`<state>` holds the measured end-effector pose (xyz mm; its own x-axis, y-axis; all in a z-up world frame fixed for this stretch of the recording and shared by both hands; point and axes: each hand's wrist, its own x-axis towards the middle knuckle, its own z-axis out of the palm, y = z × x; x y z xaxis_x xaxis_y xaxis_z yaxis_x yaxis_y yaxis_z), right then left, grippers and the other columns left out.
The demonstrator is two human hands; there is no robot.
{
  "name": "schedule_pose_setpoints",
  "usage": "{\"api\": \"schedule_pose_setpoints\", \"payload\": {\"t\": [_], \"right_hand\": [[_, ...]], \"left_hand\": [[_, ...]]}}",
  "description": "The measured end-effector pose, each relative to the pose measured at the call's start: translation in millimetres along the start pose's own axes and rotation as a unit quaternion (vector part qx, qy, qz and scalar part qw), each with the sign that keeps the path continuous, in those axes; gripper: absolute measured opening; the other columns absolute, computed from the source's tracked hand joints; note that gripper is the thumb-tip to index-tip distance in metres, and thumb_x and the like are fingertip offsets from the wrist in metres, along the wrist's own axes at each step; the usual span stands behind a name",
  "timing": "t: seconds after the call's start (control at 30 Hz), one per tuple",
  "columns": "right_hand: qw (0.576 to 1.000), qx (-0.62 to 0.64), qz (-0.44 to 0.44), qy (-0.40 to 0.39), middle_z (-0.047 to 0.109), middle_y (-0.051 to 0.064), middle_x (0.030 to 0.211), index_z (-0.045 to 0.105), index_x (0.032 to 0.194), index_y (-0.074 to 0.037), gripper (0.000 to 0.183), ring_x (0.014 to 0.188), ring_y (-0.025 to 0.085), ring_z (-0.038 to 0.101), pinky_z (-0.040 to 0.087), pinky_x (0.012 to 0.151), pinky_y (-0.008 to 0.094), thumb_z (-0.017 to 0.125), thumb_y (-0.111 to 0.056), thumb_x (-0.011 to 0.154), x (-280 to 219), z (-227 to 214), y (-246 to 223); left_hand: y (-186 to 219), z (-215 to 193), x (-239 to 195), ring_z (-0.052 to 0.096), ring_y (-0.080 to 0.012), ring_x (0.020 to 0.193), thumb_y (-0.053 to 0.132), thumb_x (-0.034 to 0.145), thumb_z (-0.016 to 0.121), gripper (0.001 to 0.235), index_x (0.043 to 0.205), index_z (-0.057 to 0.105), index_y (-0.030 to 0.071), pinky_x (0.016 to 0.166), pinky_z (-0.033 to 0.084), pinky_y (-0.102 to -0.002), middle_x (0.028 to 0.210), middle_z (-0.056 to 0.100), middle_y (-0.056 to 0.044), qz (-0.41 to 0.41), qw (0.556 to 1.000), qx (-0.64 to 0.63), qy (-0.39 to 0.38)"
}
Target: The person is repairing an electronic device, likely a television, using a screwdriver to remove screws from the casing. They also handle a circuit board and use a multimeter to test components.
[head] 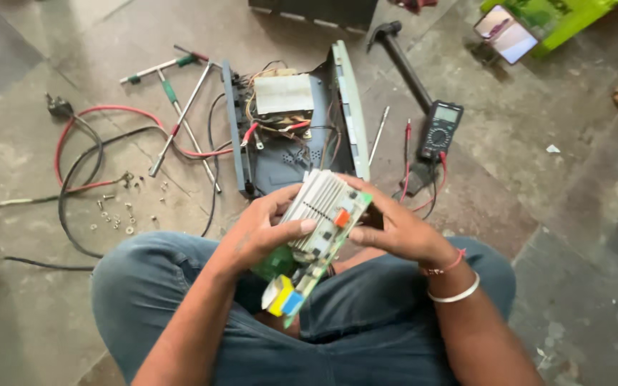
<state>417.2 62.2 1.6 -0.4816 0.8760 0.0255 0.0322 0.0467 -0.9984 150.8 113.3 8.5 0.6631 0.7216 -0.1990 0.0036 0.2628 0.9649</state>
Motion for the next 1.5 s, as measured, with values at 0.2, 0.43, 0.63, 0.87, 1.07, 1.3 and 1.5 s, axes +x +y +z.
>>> {"api": "schedule_pose_setpoints", "payload": {"t": [0.2,0.43,0.63,0.87,1.07,1.3,1.5], "right_hand": [[0.975,0.142,0.170,0.015,0.049,0.015,0.153,0.026,0.164,-0.008,0.101,0.137,0.026,0.053,0.055,0.106,0.048,0.086,-0.024,0.084,18,21,-12],[0.970,-0.177,0.165,0.018,0.056,0.015,0.152,0.034,0.157,-0.004,0.103,0.142,0.028,0.050,0.032,0.115,0.041,0.089,-0.023,0.072,20,14,-15],[0.947,-0.226,0.228,0.003,0.070,0.013,0.133,0.040,0.155,-0.011,0.100,0.127,0.027,0.065,0.043,0.108,0.040,0.089,-0.033,0.070,26,5,-18],[0.911,-0.283,0.279,0.110,0.078,0.010,0.115,0.059,0.139,-0.014,0.075,0.101,0.024,0.075,0.060,0.084,0.036,0.084,-0.030,0.070,25,-5,-31],[0.900,-0.388,0.102,0.170,0.072,0.015,0.120,0.073,0.104,-0.005,0.034,0.107,0.032,0.071,0.056,0.087,0.039,0.084,-0.022,0.077,32,16,-9],[0.899,-0.405,0.039,0.162,0.071,0.013,0.115,0.070,0.104,-0.003,0.024,0.107,0.033,0.069,0.056,0.088,0.040,0.077,-0.016,0.085,40,23,10],[0.904,-0.407,0.048,0.116,0.071,0.012,0.116,0.070,0.103,-0.005,0.024,0.100,0.032,0.070,0.058,0.082,0.039,0.077,-0.018,0.084,40,23,16]], "left_hand": [[7,-30,-3,0.068,-0.0209,0.114,0.041,0.077,0.074,0.081,0.146,0.056,0.003,0.100,0.051,-0.033,0.126,0.073,-0.013,-0.018,0.995,0.095,0.002],[-2,-37,11,0.067,-0.0231,0.121,0.045,0.082,0.070,0.081,0.149,0.051,0.004,0.105,0.048,-0.033,0.132,0.071,-0.015,-0.001,0.996,0.057,-0.070],[-5,-41,19,0.069,-0.0238,0.118,0.046,0.082,0.070,0.079,0.147,0.055,0.005,0.102,0.050,-0.033,0.128,0.073,-0.016,-0.030,0.995,0.029,-0.087],[-19,-35,34,0.072,-0.0261,0.112,0.055,0.071,0.073,0.085,0.142,0.060,0.010,0.096,0.052,-0.034,0.123,0.075,-0.015,-0.125,0.975,0.182,-0.027],[-42,-23,46,0.066,-0.0304,0.122,0.064,0.068,0.074,0.104,0.150,0.044,0.008,0.101,0.048,-0.037,0.132,0.067,-0.019,-0.166,0.962,0.205,0.071],[-61,-22,39,0.062,-0.0347,0.128,0.065,0.067,0.077,0.128,0.160,0.014,0.001,0.103,0.047,-0.037,0.136,0.061,-0.025,-0.102,0.971,0.206,0.070],[-69,-22,37,0.067,-0.0322,0.120,0.064,0.063,0.074,0.130,0.162,0.014,0.005,0.101,0.049,-0.036,0.130,0.066,-0.023,-0.165,0.963,0.211,0.038]]}}
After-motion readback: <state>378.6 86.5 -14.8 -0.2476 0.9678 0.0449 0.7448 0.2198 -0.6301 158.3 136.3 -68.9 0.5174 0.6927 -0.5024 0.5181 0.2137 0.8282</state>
